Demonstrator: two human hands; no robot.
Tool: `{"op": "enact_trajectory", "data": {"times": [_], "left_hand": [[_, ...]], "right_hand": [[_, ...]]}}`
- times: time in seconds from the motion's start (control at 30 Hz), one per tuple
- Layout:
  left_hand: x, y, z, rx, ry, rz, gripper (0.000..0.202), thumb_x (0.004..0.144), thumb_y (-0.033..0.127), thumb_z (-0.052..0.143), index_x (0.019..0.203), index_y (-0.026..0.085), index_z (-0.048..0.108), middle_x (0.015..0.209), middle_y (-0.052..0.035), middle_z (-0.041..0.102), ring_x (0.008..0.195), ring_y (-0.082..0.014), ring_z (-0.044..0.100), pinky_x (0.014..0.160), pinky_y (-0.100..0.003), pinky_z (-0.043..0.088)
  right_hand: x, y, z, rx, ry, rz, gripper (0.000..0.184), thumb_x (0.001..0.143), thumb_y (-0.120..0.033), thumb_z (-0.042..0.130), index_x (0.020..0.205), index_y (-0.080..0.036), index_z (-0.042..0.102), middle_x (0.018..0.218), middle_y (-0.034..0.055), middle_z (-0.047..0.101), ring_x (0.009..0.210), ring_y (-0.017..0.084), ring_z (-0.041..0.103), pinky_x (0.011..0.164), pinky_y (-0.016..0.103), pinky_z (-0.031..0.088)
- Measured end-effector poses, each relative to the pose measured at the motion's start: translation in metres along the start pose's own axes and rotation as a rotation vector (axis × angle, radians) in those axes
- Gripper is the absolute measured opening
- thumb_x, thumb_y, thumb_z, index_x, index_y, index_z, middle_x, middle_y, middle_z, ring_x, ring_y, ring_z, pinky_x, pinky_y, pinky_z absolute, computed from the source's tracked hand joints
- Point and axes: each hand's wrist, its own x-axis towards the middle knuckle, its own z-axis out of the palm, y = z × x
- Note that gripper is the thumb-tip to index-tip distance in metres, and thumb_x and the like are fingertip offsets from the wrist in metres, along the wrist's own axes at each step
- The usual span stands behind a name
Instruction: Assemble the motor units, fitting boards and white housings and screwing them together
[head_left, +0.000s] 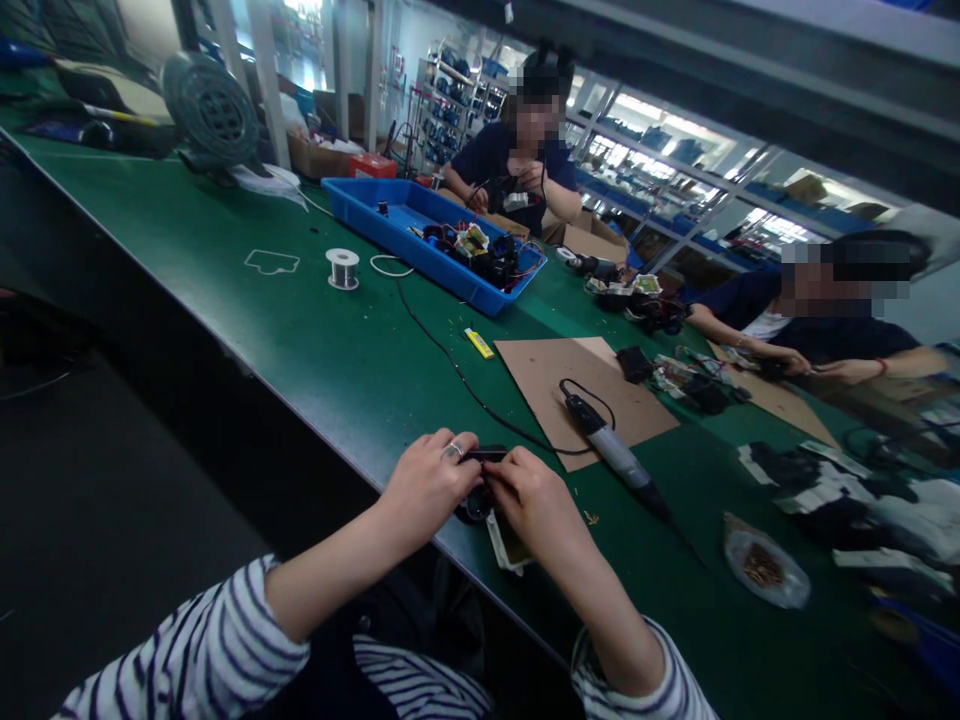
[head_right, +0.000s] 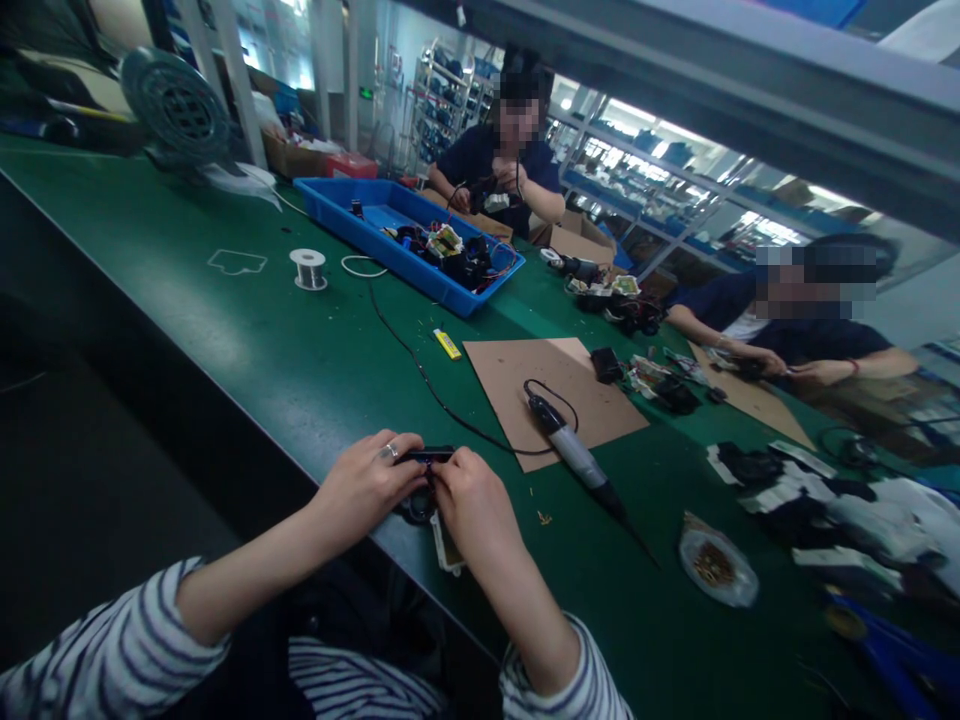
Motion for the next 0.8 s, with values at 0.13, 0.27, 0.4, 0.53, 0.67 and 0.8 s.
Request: {"op": "enact_trajectory", "data": {"times": [0.13,0.27,0.4,0.53,0.67,0.8], "left_hand": [[-0.001,-0.003,0.003,-0.015,0.024,0.004,0.006,0.080,0.023,0.058,0.079,0.018,0.060,0.098,-0.0027,0.057,0.079,-0.0198,0.046,0.062,-0.033,0.040],[-0.004,-0.005,0.003,-0.077,0.026,-0.023,0.010,0.083,0.025,0.055,0.079,0.018,0.060,0.099,-0.0032,0.056,0.082,-0.0195,0.046,0.066,-0.033,0.038],[-0.007,-0.006,0.005,-0.117,0.039,-0.029,0.013,0.085,0.026,0.052,0.083,0.017,0.061,0.099,-0.0037,0.056,0.084,-0.0187,0.045,0.070,-0.033,0.038],[-0.007,-0.006,0.007,-0.133,0.061,-0.011,0.018,0.087,0.026,0.049,0.099,0.019,0.060,0.101,-0.0039,0.056,0.085,-0.0183,0.045,0.072,-0.032,0.038],[-0.006,-0.004,0.004,-0.076,-0.004,-0.017,0.019,0.087,0.027,0.049,0.101,0.022,0.061,0.101,-0.0038,0.055,0.083,-0.0181,0.044,0.069,-0.032,0.038],[-0.005,-0.001,0.003,-0.086,-0.035,-0.059,0.020,0.087,0.027,0.048,0.100,0.022,0.062,0.103,-0.0051,0.055,0.087,-0.0191,0.046,0.072,-0.033,0.040]], "right_hand": [[-0.007,-0.004,-0.002,0.059,0.040,-0.004,0.023,0.082,-0.016,0.055,0.105,-0.012,0.060,0.090,0.0076,0.057,0.084,0.019,0.055,0.075,0.031,0.047],[-0.015,-0.009,0.004,-0.121,0.234,0.024,0.021,0.075,-0.023,0.065,0.093,-0.012,0.062,0.088,0.0094,0.056,0.081,0.022,0.052,0.070,0.035,0.046],[-0.019,-0.007,0.011,-0.189,0.314,-0.022,0.017,0.083,-0.023,0.055,0.094,-0.013,0.065,0.106,0.0140,0.053,0.100,0.028,0.048,0.084,0.045,0.042],[-0.018,0.001,0.019,-0.056,0.288,-0.044,0.020,0.084,-0.020,0.053,0.099,-0.014,0.064,0.124,0.0140,0.044,0.118,0.028,0.038,0.097,0.048,0.036],[-0.013,0.009,0.021,0.084,0.228,0.003,0.021,0.084,-0.022,0.054,0.101,-0.014,0.064,0.122,0.0137,0.047,0.114,0.024,0.044,0.096,0.041,0.040],[-0.018,0.014,0.006,0.213,0.177,0.014,0.024,0.085,-0.028,0.054,0.104,-0.017,0.062,0.122,0.0112,0.048,0.113,0.021,0.047,0.097,0.037,0.040]]}}
